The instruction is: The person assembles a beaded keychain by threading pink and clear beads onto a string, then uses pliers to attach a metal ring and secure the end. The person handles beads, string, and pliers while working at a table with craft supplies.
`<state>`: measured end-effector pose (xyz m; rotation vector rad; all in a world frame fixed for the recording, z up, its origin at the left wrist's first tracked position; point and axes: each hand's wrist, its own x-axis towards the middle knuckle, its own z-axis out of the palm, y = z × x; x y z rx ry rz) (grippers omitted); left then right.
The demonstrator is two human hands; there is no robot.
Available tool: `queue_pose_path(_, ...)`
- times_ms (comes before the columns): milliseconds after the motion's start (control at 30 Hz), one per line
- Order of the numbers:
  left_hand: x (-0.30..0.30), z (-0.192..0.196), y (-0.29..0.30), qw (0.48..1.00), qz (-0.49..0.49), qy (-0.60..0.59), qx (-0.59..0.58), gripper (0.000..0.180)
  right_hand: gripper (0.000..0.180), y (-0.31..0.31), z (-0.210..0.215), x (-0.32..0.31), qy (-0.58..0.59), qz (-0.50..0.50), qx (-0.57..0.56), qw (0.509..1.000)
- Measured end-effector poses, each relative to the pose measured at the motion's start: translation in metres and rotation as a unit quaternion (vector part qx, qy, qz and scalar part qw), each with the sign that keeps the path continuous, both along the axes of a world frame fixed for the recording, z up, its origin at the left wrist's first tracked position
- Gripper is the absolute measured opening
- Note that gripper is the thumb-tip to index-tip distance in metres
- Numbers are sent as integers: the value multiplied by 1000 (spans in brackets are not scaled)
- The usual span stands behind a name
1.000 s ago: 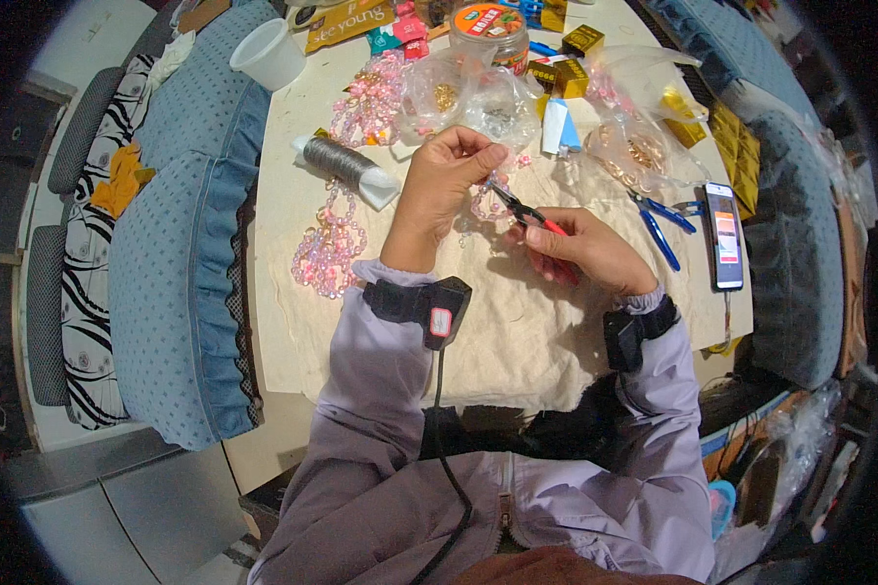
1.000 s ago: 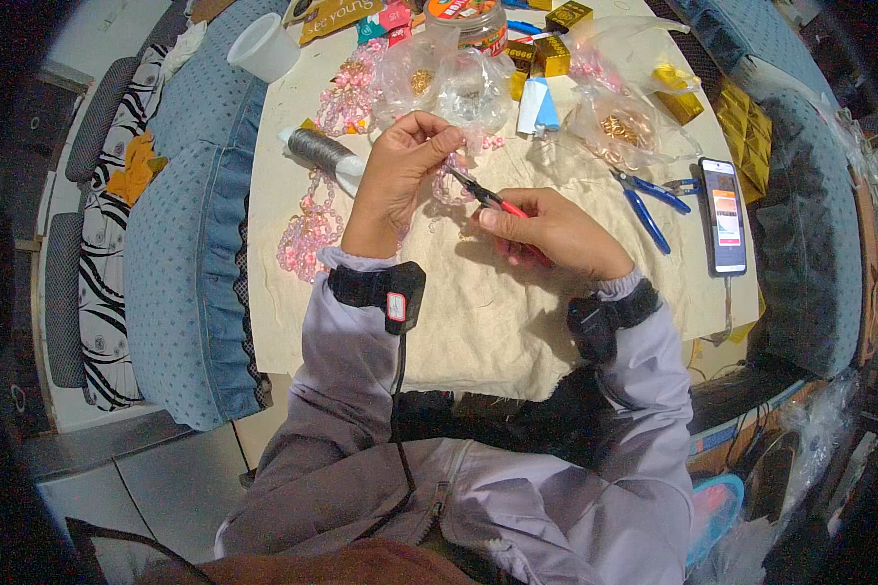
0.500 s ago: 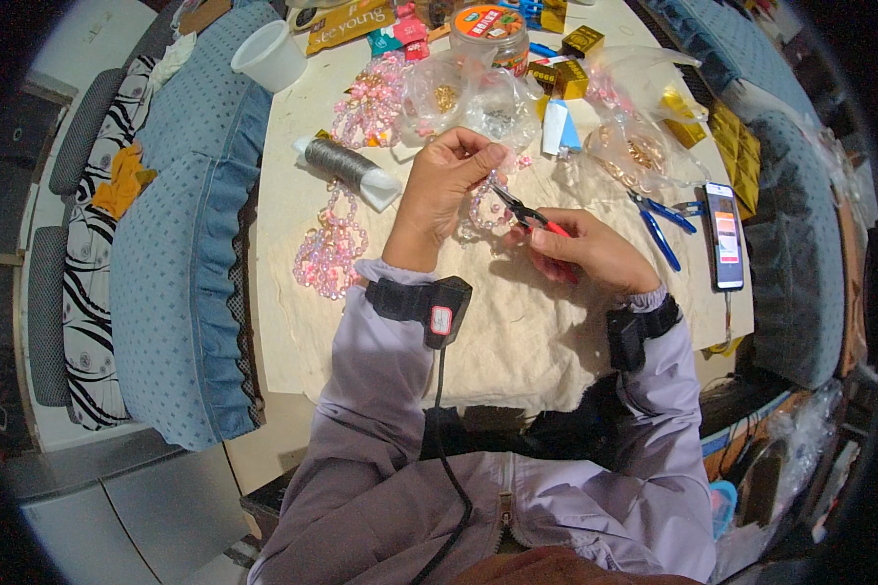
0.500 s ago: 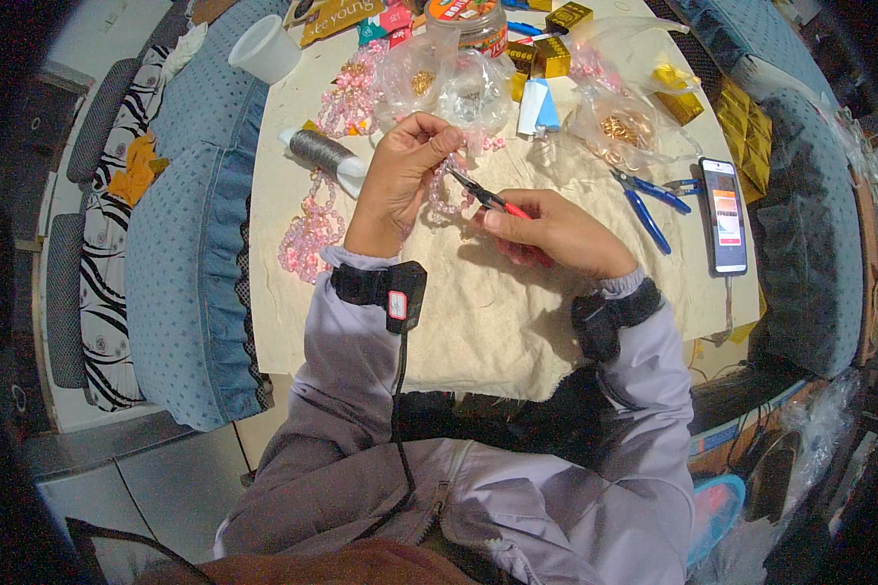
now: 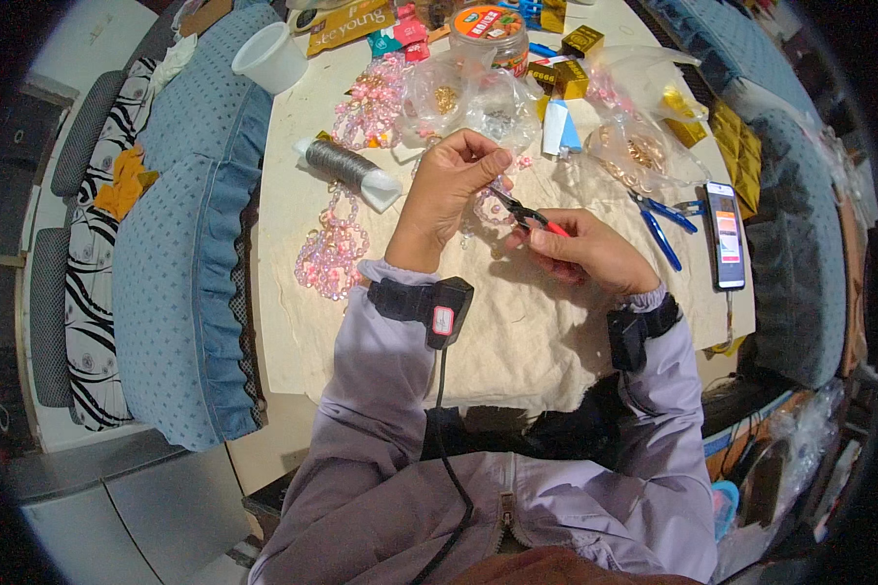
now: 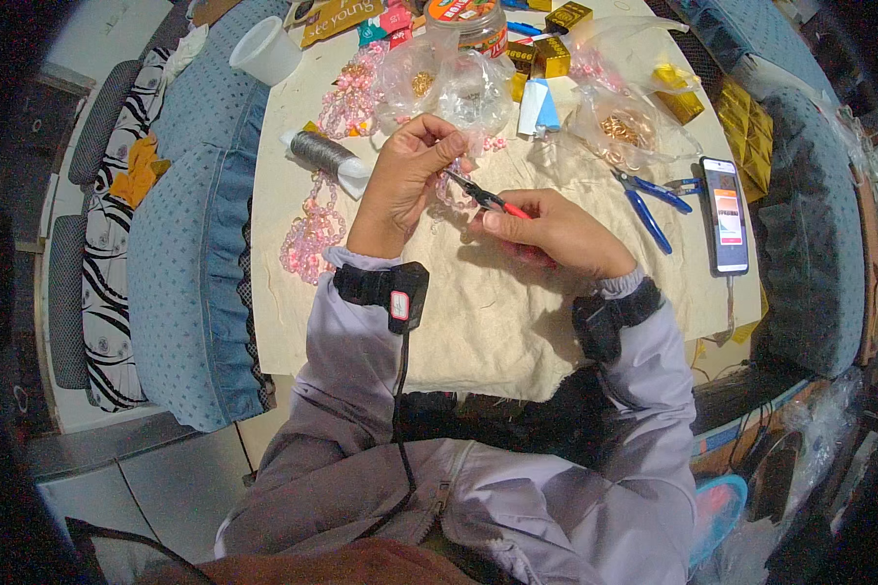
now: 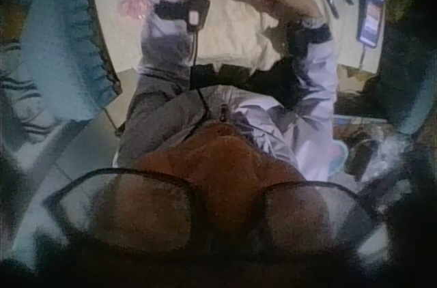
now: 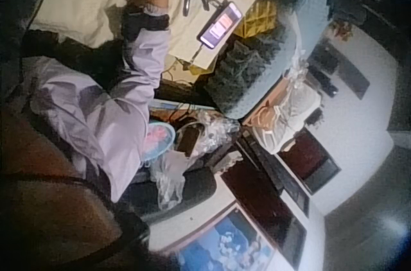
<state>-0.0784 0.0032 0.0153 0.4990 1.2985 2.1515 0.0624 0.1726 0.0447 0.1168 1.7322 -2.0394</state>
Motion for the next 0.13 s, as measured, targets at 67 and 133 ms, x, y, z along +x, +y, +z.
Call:
queue_pose_path(67,0,-1,0,1000,-3,-2,0,17,45,1,0,0,-22,-5,-6,1000)
queue_pose_path(133,-1,-2,-1,1000,-10,-8,-1,17,46,1,0,-1,-14,-8,34,999)
